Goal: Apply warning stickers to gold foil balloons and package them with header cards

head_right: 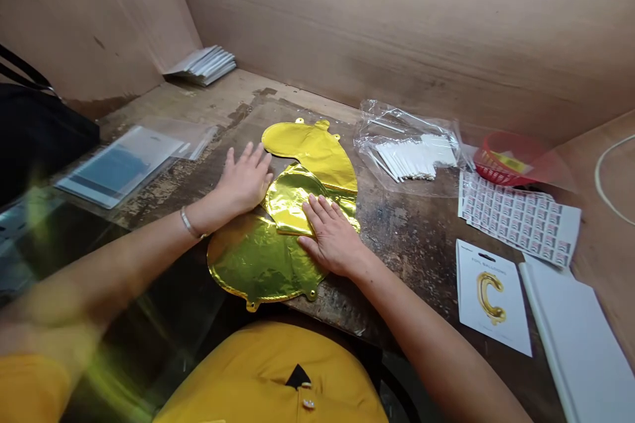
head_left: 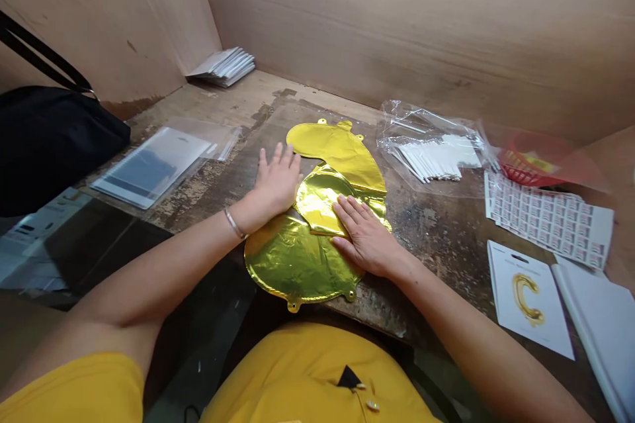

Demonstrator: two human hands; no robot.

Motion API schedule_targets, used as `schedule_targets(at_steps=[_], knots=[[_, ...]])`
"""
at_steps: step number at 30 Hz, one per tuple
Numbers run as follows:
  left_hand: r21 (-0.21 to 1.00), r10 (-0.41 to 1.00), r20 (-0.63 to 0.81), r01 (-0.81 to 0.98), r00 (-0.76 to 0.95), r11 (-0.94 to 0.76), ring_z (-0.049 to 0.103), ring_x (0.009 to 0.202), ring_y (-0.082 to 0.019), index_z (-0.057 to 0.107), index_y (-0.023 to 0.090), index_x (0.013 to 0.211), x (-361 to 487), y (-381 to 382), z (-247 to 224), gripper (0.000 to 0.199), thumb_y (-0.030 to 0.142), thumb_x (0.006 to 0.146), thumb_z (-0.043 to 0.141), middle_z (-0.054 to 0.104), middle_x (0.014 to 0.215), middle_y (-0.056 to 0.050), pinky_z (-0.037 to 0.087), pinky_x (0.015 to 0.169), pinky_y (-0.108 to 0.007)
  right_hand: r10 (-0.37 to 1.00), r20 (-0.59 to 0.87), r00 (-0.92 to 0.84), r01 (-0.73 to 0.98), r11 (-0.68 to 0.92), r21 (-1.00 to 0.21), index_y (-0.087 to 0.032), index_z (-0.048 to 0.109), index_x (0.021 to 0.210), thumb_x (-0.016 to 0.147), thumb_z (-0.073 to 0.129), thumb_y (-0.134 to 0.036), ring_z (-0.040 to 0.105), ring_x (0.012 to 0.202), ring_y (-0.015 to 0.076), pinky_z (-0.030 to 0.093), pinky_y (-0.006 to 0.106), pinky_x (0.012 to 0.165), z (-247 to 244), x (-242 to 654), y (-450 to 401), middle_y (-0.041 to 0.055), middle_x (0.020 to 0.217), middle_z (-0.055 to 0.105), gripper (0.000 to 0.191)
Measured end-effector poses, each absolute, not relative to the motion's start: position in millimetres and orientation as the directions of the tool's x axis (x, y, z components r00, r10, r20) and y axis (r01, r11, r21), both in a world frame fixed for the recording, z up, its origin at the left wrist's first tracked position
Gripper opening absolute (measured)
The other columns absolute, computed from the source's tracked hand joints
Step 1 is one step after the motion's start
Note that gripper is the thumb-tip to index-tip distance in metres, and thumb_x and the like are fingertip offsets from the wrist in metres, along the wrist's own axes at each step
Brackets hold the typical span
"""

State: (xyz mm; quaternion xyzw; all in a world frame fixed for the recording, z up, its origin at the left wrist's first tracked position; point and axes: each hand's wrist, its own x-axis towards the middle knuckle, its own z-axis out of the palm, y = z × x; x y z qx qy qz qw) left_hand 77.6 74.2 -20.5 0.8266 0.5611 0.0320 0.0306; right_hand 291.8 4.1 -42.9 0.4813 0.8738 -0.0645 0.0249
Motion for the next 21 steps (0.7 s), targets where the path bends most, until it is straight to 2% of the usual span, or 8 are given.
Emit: schedule_targets(at_steps=[4,8,11,14,16,18,20,21], knots=[[0.129,0.782,-0.024,0.777,0.623,-0.616,0.012,0.148,-0.033,0.029,0.013,0.151,82,46,-28,0.062,0.044,0.098,0.035,0.02,0.16,-0.013,0.013,0.118,-0.056,0.839,-0.077,-0.538,0.84,0.527,-0.126,-0.008,0.03,0.15,0.094,0.043,-0.052,0.019,0.147,0.0301,0.023,0.05,0.118,-42,294,3,0.0171,0.158,0.024,0.072],[0.161,0.775,-0.09,0.777,0.625,-0.608,0.014,0.147,-0.035,0.024,0.012,0.152,86,34,-45,0.065,0.047,0.098,0.033,0.019,0.16,-0.015,0.016,0.116,-0.057,0.832,0.005,-0.555,0.818,0.546,-0.179,-0.004,0.03,0.149,0.087,0.058,-0.043,0.023,0.146,0.0301,0.027,0.048,0.118,-28,309,0,0.0206,0.156,0.027,0.079],[0.158,0.767,-0.082,0.768,0.637,-0.621,0.013,0.148,-0.036,0.022,0.013,0.153,84,39,-51,0.065,0.047,0.098,0.033,0.018,0.16,-0.014,0.017,0.116,-0.057,0.798,0.081,-0.598,0.784,0.603,-0.149,-0.011,0.046,0.14,0.084,0.059,-0.022,0.035,0.141,0.0288,0.032,0.049,0.115,-23,323,-1,0.0148,0.148,0.045,0.058],[0.142,0.759,-0.063,0.758,0.649,-0.636,0.017,0.147,-0.037,0.026,0.011,0.152,82,41,-47,0.065,0.046,0.098,0.035,0.022,0.159,-0.015,0.02,0.115,-0.059,0.762,0.143,-0.632,0.756,0.646,-0.103,-0.016,0.063,0.122,0.089,0.051,-0.015,0.056,0.124,0.0237,0.043,0.042,0.108,-27,330,-3,0.0087,0.128,0.065,0.035],[0.113,0.769,0.047,0.762,0.637,-0.638,0.022,0.145,-0.038,0.031,0.009,0.149,83,36,-39,0.061,0.044,0.099,0.037,0.028,0.157,-0.018,0.021,0.114,-0.06,0.766,0.199,-0.612,0.777,0.629,-0.031,-0.013,0.065,0.118,0.093,0.047,-0.015,0.063,0.114,0.0224,0.047,0.037,0.103,-28,326,-12,0.0109,0.121,0.069,0.031],[0.092,0.743,0.247,0.748,0.622,-0.657,0.033,0.14,-0.037,0.038,0.008,0.145,88,24,-30,0.057,0.041,0.098,0.041,0.037,0.152,-0.02,0.027,0.112,-0.057,0.803,0.227,-0.551,0.832,0.55,0.072,-0.006,0.064,0.119,0.093,0.045,-0.01,0.065,0.109,0.0242,0.049,0.037,0.1,-25,316,-28,0.0159,0.118,0.069,0.032],[0.074,0.641,0.415,0.678,0.646,-0.731,0.048,0.127,-0.033,0.05,0.009,0.135,96,7,-23,0.048,0.038,0.097,0.046,0.052,0.139,-0.02,0.039,0.106,-0.05,0.856,0.222,-0.466,0.884,0.442,0.154,-0.001,0.063,0.119,0.091,0.044,-0.005,0.068,0.102,0.0265,0.052,0.037,0.094,-17,302,-49,0.0202,0.114,0.07,0.034],[0.064,0.577,0.446,0.618,0.685,-0.783,0.055,0.116,-0.03,0.057,0.01,0.127,100,-1,-22,0.039,0.034,0.096,0.048,0.06,0.128,-0.018,0.045,0.1,-0.045,0.88,0.204,-0.43,0.9,0.399,0.176,0.0,0.063,0.118,0.09,0.043,-0.003,0.069,0.097,0.0269,0.054,0.037,0.09,-13,295,-59,0.0213,0.111,0.07,0.035]])
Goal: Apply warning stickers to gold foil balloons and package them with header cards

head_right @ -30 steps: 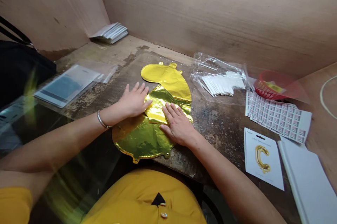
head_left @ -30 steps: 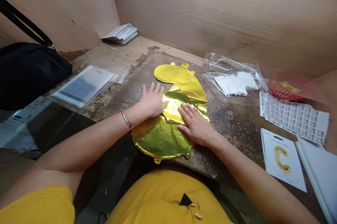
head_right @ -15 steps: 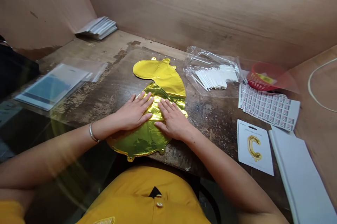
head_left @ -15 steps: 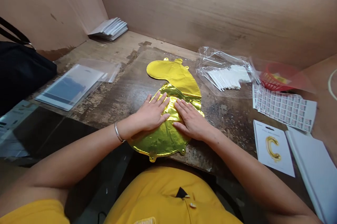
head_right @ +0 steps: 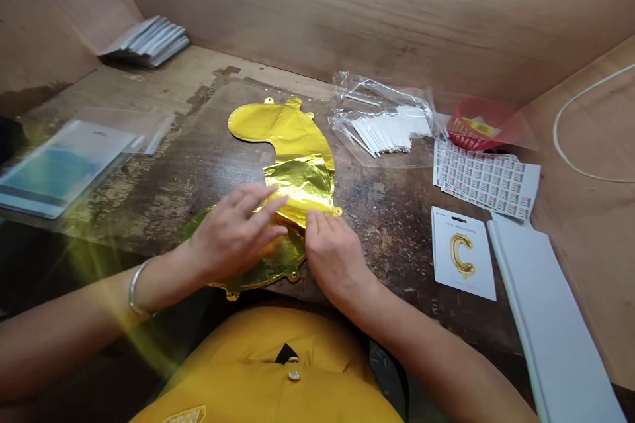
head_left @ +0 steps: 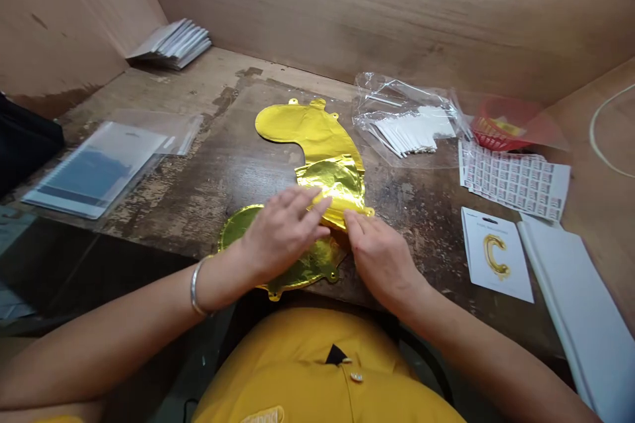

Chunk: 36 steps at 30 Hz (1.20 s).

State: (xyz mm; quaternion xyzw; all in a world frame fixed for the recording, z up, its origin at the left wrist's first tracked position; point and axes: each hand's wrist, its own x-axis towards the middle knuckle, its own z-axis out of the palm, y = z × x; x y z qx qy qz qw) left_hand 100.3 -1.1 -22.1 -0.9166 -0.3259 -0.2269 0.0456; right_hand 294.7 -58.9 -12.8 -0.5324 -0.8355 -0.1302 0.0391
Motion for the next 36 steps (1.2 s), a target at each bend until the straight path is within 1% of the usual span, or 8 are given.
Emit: schedule_targets(at_steps=[3,5,8,12,19,23,27,36], knots=[[0.064,0.436,0.38,0.447,0.816,-0.892,0.061,0.082,-0.022,0.066,0.011,0.099,107,-20,-29,0.02,0.018,0.094,0.047,0.067,0.09,-0.011,0.054,0.076,-0.035,0.908,0.106,-0.405,0.909,0.389,0.148,0.001,0.063,0.119,0.089,0.045,-0.004,0.07,0.091,0.0272,0.056,0.038,0.087,-4,282,-82,0.0218,0.107,0.072,0.036],[0.108,0.421,0.33,0.409,0.845,-0.906,0.059,0.072,-0.02,0.065,0.011,0.089,104,-27,-36,0.02,0.015,0.094,0.046,0.064,0.078,-0.008,0.053,0.068,-0.032,0.878,0.046,-0.476,0.88,0.474,0.032,-0.001,0.061,0.125,0.09,0.051,-0.012,0.065,0.108,0.0298,0.052,0.042,0.098,-2,286,-88,0.0206,0.12,0.067,0.038],[0.198,0.439,0.352,0.393,0.826,-0.898,0.061,0.08,-0.021,0.064,0.01,0.091,91,-31,-44,0.02,0.016,0.095,0.045,0.066,0.085,-0.01,0.054,0.073,-0.032,0.815,0.017,-0.58,0.792,0.568,-0.225,-0.01,0.055,0.134,0.087,0.062,-0.026,0.042,0.136,0.0319,0.037,0.05,0.113,-7,311,-86,0.0134,0.144,0.051,0.051],[0.316,0.519,0.399,0.418,0.756,-0.852,0.063,0.094,-0.02,0.064,0.013,0.099,76,-29,-46,0.018,0.018,0.096,0.047,0.069,0.098,-0.01,0.054,0.084,-0.033,0.816,-0.017,-0.578,0.717,0.498,-0.488,-0.017,0.05,0.139,0.084,0.068,-0.032,0.028,0.145,0.0271,0.034,0.05,0.115,-22,346,-80,0.0094,0.149,0.045,0.06],[0.465,0.614,0.351,0.438,0.707,-0.769,0.062,0.088,-0.018,0.065,0.017,0.092,72,-21,-45,0.015,0.02,0.095,0.05,0.071,0.092,-0.006,0.051,0.08,-0.032,0.868,0.065,-0.493,0.657,0.42,-0.626,-0.023,0.061,0.128,0.079,0.073,-0.03,0.037,0.14,0.0269,0.038,0.051,0.111,-34,343,-81,0.0102,0.14,0.055,0.052],[0.433,0.729,0.275,0.596,0.627,-0.676,0.06,0.084,-0.021,0.064,0.019,0.087,77,-25,-39,0.015,0.025,0.094,0.052,0.069,0.085,-0.004,0.046,0.08,-0.038,0.944,0.203,-0.261,0.7,0.329,-0.633,-0.021,0.072,0.098,0.089,0.06,-0.022,0.057,0.117,0.023,0.048,0.042,0.099,-38,331,-77,0.0076,0.111,0.071,0.016],[0.373,0.838,0.179,0.753,0.515,-0.542,0.056,0.077,-0.023,0.058,0.019,0.081,87,-24,-34,0.017,0.028,0.092,0.051,0.064,0.076,-0.004,0.041,0.071,-0.037,0.965,0.247,-0.087,0.812,0.212,-0.543,-0.019,0.065,0.074,0.09,0.056,-0.025,0.057,0.092,0.0228,0.05,0.037,0.084,-39,318,-68,0.009,0.091,0.068,0.019],[0.345,0.823,0.052,0.763,0.565,-0.546,0.058,0.076,-0.023,0.065,0.024,0.096,97,-10,-25,0.016,0.025,0.092,0.05,0.067,0.076,-0.002,0.04,0.068,-0.035,0.987,0.154,-0.039,0.977,0.069,-0.199,-0.021,0.055,0.068,0.088,0.056,-0.028,0.048,0.084,0.0248,0.043,0.037,0.074,-34,304,-59,0.0089,0.083,0.058,0.021]])
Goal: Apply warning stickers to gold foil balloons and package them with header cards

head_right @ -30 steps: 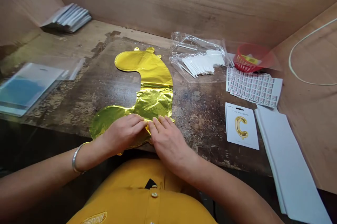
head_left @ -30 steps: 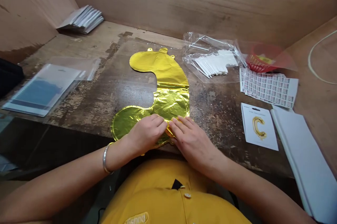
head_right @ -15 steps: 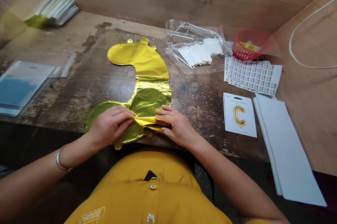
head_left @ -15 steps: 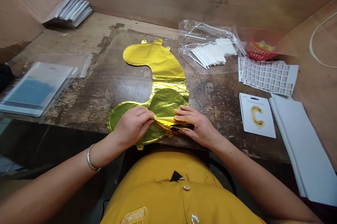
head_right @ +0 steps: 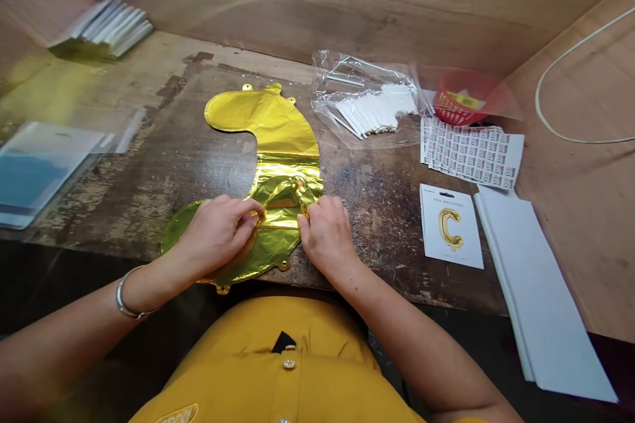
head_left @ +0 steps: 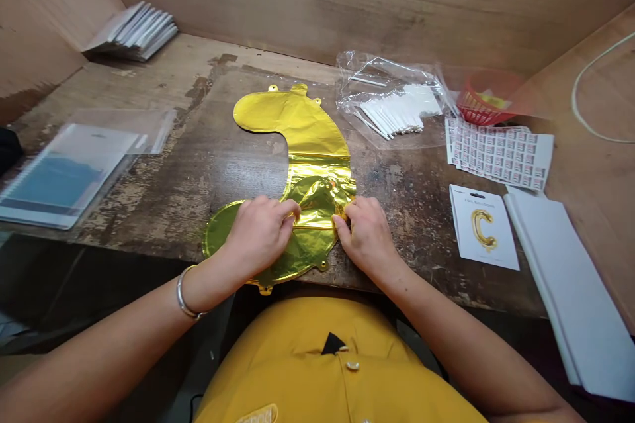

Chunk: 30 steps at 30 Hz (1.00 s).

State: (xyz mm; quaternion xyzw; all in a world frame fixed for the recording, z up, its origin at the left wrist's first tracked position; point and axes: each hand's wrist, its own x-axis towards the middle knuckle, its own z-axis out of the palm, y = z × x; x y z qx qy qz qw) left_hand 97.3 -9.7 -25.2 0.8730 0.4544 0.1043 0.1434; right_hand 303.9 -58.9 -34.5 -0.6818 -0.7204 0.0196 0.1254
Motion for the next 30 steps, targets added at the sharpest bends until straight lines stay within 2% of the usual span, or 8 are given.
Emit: schedule_targets(at_steps=[5,9,11,14,18,21,24,30], knots=[[0.239,0.811,0.112,0.776,0.575,-0.584,0.061,0.087,-0.026,0.067,0.022,0.095,85,-3,-18,0.017,0.018,0.089,0.051,0.069,0.09,-0.007,0.046,0.074,-0.039,0.994,0.105,-0.021,0.989,0.036,-0.145,-0.021,0.058,0.069,0.089,0.056,-0.031,0.048,0.083,0.0252,0.043,0.037,0.071,-33,304,-58,0.0094,0.082,0.06,0.023],[0.112,0.516,0.212,0.504,0.83,-0.857,0.052,0.122,-0.027,0.064,0.018,0.111,80,1,-11,0.026,0.014,0.09,0.05,0.063,0.125,-0.011,0.039,0.102,-0.044,0.986,0.157,-0.049,0.99,0.068,-0.121,-0.021,0.059,0.068,0.088,0.057,-0.031,0.049,0.081,0.0244,0.042,0.036,0.069,-36,306,-56,0.0091,0.08,0.06,0.023],[0.092,0.357,0.106,0.349,0.928,-0.933,0.056,0.118,-0.025,0.063,0.017,0.111,84,2,-11,0.024,0.015,0.091,0.05,0.066,0.12,-0.01,0.036,0.107,-0.042,0.985,0.165,-0.047,0.991,0.066,-0.113,-0.021,0.059,0.068,0.088,0.057,-0.032,0.049,0.081,0.0243,0.043,0.036,0.069,-37,307,-54,0.0089,0.079,0.06,0.023],[0.049,0.328,0.014,0.327,0.945,-0.944,0.063,0.102,-0.023,0.063,0.013,0.105,93,3,-15,0.019,0.011,0.09,0.051,0.069,0.106,-0.012,0.043,0.098,-0.04,0.99,0.136,-0.031,0.993,0.046,-0.109,-0.02,0.062,0.071,0.088,0.057,-0.033,0.051,0.082,0.026,0.045,0.038,0.07,-31,306,-55,0.0098,0.08,0.062,0.022],[-0.024,0.422,0.025,0.423,0.906,-0.906,0.065,0.079,-0.025,0.064,0.011,0.088,106,-8,-16,0.018,0.006,0.088,0.046,0.068,0.083,-0.012,0.05,0.077,-0.039,0.953,0.287,-0.095,0.984,0.133,-0.117,-0.014,0.064,0.112,0.089,0.055,-0.027,0.054,0.099,0.0309,0.047,0.045,0.082,-18,294,-69,0.0166,0.113,0.063,0.028],[0.112,0.539,0.103,0.528,0.836,-0.842,0.062,0.066,-0.022,0.063,0.011,0.082,114,-27,-10,0.02,0.007,0.089,0.044,0.066,0.073,-0.01,0.051,0.064,-0.035,0.904,0.296,-0.307,0.919,0.362,-0.153,-0.013,0.058,0.127,0.094,0.044,-0.018,0.058,0.101,0.0269,0.049,0.041,0.086,-19,284,-80,0.0161,0.124,0.063,0.036],[0.355,0.582,0.124,0.512,0.804,-0.782,0.063,0.064,-0.019,0.064,0.014,0.081,114,-37,-8,0.023,0.019,0.094,0.045,0.068,0.073,-0.007,0.052,0.062,-0.032,0.894,0.239,-0.38,0.865,0.435,-0.251,-0.015,0.069,0.104,0.095,0.043,-0.016,0.062,0.089,0.0223,0.052,0.035,0.08,-28,291,-80,0.0127,0.107,0.071,0.028],[0.329,0.483,0.196,0.406,0.854,-0.852,0.055,0.124,-0.026,0.062,0.02,0.124,91,-13,-35,0.032,0.025,0.098,0.044,0.064,0.131,-0.008,0.037,0.109,-0.051,0.845,0.2,-0.496,0.811,0.533,-0.24,-0.019,0.07,0.109,0.094,0.047,-0.017,0.059,0.091,0.0221,0.051,0.039,0.087,-26,323,-72,0.0059,0.127,0.066,0.028]])
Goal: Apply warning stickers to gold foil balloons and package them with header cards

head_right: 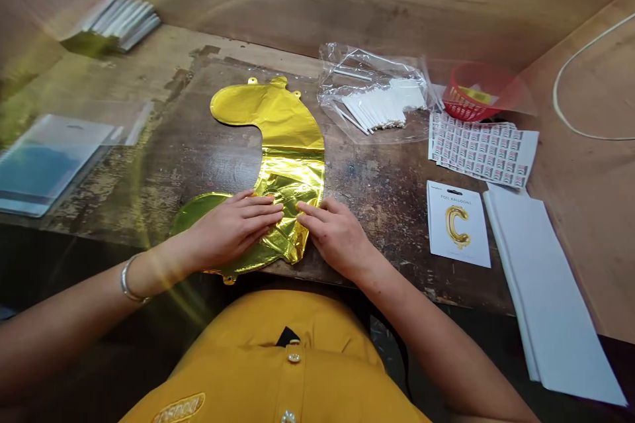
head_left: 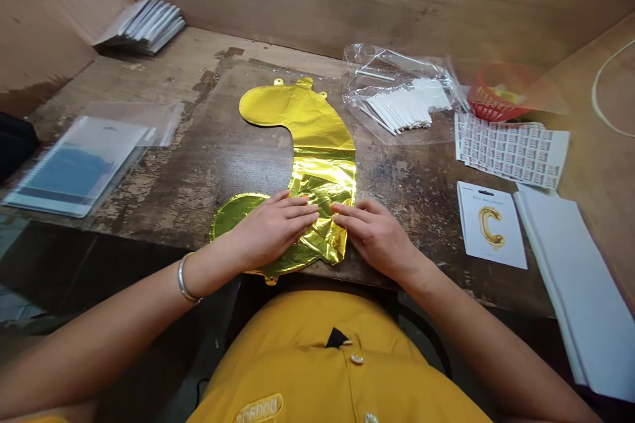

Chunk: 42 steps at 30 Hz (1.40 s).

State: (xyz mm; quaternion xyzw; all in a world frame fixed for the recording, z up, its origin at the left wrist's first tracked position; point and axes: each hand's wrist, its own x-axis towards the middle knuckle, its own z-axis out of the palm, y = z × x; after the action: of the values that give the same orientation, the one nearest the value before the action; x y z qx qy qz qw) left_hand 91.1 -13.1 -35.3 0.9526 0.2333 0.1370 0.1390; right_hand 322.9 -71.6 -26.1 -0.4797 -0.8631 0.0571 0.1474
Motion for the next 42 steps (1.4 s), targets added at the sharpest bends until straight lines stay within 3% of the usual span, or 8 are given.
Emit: schedule_targets(at_steps=[3,6,9,15,25,32,36,42], knots=[[0.356,0.469,0.135,0.399,0.873,-0.845,0.05,0.131,-0.026,0.057,0.019,0.131,81,-4,-43,0.036,0.028,0.099,0.042,0.058,0.137,-0.007,0.033,0.112,-0.051,0.863,0.173,-0.474,0.841,0.502,-0.203,-0.016,0.068,0.119,0.093,0.048,-0.017,0.056,0.091,0.0237,0.05,0.042,0.088,-26,323,-81,0.0055,0.133,0.062,0.032],[0.483,0.485,0.095,0.386,0.869,-0.786,0.051,0.13,-0.023,0.057,0.022,0.131,69,2,-37,0.037,0.026,0.098,0.04,0.059,0.136,-0.006,0.031,0.114,-0.051,0.914,0.194,-0.356,0.848,0.403,-0.343,-0.019,0.069,0.118,0.088,0.05,-0.009,0.055,0.088,0.0222,0.051,0.04,0.085,-35,322,-88,0.0012,0.127,0.066,0.037],[0.593,0.583,0.17,0.39,0.794,-0.704,0.058,0.12,-0.021,0.06,0.02,0.125,59,7,-27,0.037,0.02,0.091,0.045,0.066,0.126,-0.007,0.044,0.106,-0.041,0.946,0.198,-0.257,0.822,0.322,-0.47,-0.022,0.07,0.115,0.082,0.051,-0.004,0.054,0.09,0.022,0.05,0.041,0.085,-42,327,-89,-0.0016,0.124,0.067,0.042],[0.413,0.389,0.326,0.24,0.861,-0.879,0.06,0.11,-0.024,0.059,0.013,0.123,71,-2,-35,0.04,0.025,0.085,0.062,0.067,0.119,-0.012,0.048,0.1,-0.04,0.956,0.175,-0.234,0.807,0.291,-0.513,-0.025,0.071,0.113,0.083,0.053,-0.005,0.054,0.091,0.0221,0.045,0.044,0.086,-40,327,-89,-0.0019,0.122,0.069,0.039],[0.434,0.58,0.406,0.409,0.706,-0.803,0.061,0.083,-0.021,0.067,0.013,0.096,87,-21,-50,0.016,0.012,0.089,0.053,0.069,0.085,-0.009,0.051,0.074,-0.033,0.953,0.262,-0.15,0.725,0.286,-0.627,-0.02,0.071,0.089,0.084,0.063,-0.014,0.06,0.091,0.0201,0.048,0.035,0.081,-40,326,-84,0.0049,0.103,0.074,0.011],[0.474,0.814,0.24,0.668,0.529,-0.573,0.059,0.069,-0.019,0.061,0.016,0.084,92,-22,-40,0.012,0.025,0.091,0.056,0.065,0.073,-0.004,0.044,0.063,-0.03,0.977,0.205,-0.064,0.843,0.163,-0.512,-0.018,0.062,0.071,0.092,0.055,-0.024,0.053,0.084,0.0212,0.045,0.035,0.078,-38,317,-71,0.008,0.086,0.065,0.023],[0.504,0.864,0.198,0.708,0.463,-0.495,0.062,0.066,-0.016,0.051,0.016,0.111,95,-19,-36,0.024,0.023,0.089,0.058,0.067,0.075,0.001,0.044,0.062,-0.027,0.987,0.149,-0.06,0.9,0.118,-0.419,-0.017,0.06,0.069,0.091,0.053,-0.024,0.051,0.084,0.0213,0.043,0.035,0.078,-39,313,-66,0.0081,0.087,0.061,0.024],[0.314,0.799,0.206,0.735,0.565,-0.6,0.065,0.081,-0.021,0.056,0.019,0.118,98,-19,-36,0.027,0.022,0.091,0.055,0.068,0.094,-0.007,0.051,0.069,-0.032,0.988,0.153,-0.034,0.948,0.08,-0.308,-0.019,0.059,0.069,0.088,0.06,-0.028,0.051,0.082,0.0229,0.043,0.036,0.073,-36,309,-63,0.0077,0.083,0.061,0.02]])
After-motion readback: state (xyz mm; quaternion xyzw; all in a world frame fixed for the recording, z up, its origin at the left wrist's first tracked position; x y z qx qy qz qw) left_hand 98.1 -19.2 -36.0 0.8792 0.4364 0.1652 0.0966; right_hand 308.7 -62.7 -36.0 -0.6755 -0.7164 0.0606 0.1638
